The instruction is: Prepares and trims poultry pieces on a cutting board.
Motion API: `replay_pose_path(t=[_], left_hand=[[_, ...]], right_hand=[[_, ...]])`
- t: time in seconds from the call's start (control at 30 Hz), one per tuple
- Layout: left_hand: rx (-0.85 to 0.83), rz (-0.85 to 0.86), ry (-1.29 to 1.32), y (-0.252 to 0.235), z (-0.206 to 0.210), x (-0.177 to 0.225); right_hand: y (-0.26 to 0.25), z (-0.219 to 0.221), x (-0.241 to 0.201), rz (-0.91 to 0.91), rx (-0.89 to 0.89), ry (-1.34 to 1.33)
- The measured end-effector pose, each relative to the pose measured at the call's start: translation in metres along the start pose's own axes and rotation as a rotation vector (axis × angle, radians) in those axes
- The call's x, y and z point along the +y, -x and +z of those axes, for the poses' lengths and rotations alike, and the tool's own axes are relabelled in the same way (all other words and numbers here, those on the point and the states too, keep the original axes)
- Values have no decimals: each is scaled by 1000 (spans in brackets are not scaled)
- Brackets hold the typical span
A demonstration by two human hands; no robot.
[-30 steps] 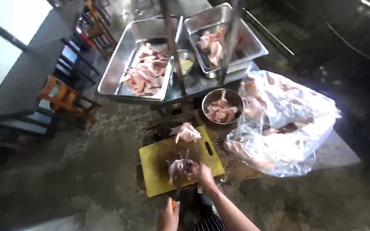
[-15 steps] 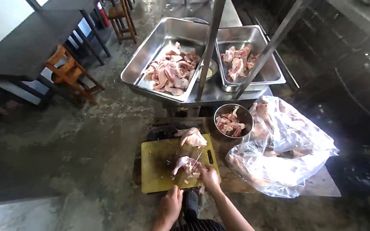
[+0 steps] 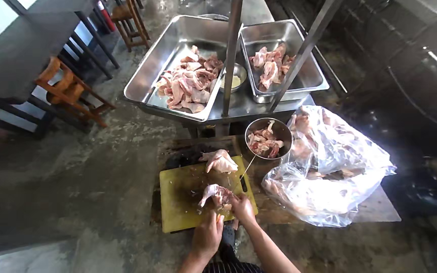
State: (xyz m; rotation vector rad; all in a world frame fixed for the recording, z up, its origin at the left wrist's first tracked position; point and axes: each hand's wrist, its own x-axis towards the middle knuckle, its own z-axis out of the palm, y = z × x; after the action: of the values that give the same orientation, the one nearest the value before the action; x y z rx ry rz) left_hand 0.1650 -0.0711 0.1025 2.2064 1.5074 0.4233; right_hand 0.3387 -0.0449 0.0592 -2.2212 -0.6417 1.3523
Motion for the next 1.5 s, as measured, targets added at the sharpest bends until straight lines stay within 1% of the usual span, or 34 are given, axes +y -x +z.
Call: replay_pose_path(t=[0.03, 0.07, 0.1, 0.13, 0.17, 0.2, 0.23, 0.3, 0.43, 0.5, 0.63, 0.7, 0.8, 0.9, 0.97, 1.03, 1.13, 1.2, 1.23, 1.3, 1.37, 1.43, 1.5], left_hand=[[127, 85, 36, -2, -2, 4], [173, 120, 54, -5, 0, 4], [117, 85, 32, -7, 8, -1], [-69, -40, -27, -9, 19, -8], [-349, -220, -98, -13, 29, -14], [-533, -341, -137, -19, 39, -20], [-601, -404, -151, -25, 47, -22], [-619, -432, -165, -34, 47, -20], [-648, -415, -144, -34, 34, -30], [-667, -424, -140, -18, 26, -42], [-720, -500, -91, 32, -9, -65], [-742, -544, -89, 52, -22, -71], [-737, -593, -84, 67, -27, -71], [-658, -665, -75, 77, -26, -74], [-602, -743, -82, 83, -30, -85], [-556, -786, -90, 91, -40, -97], [-547, -752, -138, 85, -56, -112], [-559, -737, -131, 79, -59, -111], [-563, -732, -121, 77, -59, -107], [-552, -687, -112, 70, -61, -95], [-510, -592, -92, 66, -59, -77], [-413, -472, -75, 62, -49, -61], [-296, -365, -77, 58, -32, -51]], right_hand=[[-1, -1, 1, -1, -5, 3], [-2, -1, 1, 0, -8, -3], [-2, -2, 0, 2, -6, -14], [-2, -1, 0, 12, -5, -13], [-2, 0, 3, 24, -4, -9], [-2, 2, 5, 28, -8, -10], [-4, 2, 6, 22, -3, -10], [-5, 1, 7, 7, 15, -15], [2, 1, 9, -37, 74, -12], [4, 3, 11, -49, 102, -27], [0, 7, 20, -52, 115, -115], [-8, 6, 30, -60, 95, -213], [-16, 3, 43, -42, 56, -519], [-22, -6, 41, 10, 55, -771], [-26, -14, 39, -9, 43, -811], [-27, -18, 40, -53, -46, -768], [-24, -11, 23, -121, -207, -687], [-19, 1, 14, -166, -261, -617], [-18, 8, 13, -194, -254, -542], [-18, 19, 12, -242, -183, -276], [-12, 21, 11, -263, -129, -11], [-3, 18, 9, -269, -109, 158], [6, 17, 7, -245, -90, 234]])
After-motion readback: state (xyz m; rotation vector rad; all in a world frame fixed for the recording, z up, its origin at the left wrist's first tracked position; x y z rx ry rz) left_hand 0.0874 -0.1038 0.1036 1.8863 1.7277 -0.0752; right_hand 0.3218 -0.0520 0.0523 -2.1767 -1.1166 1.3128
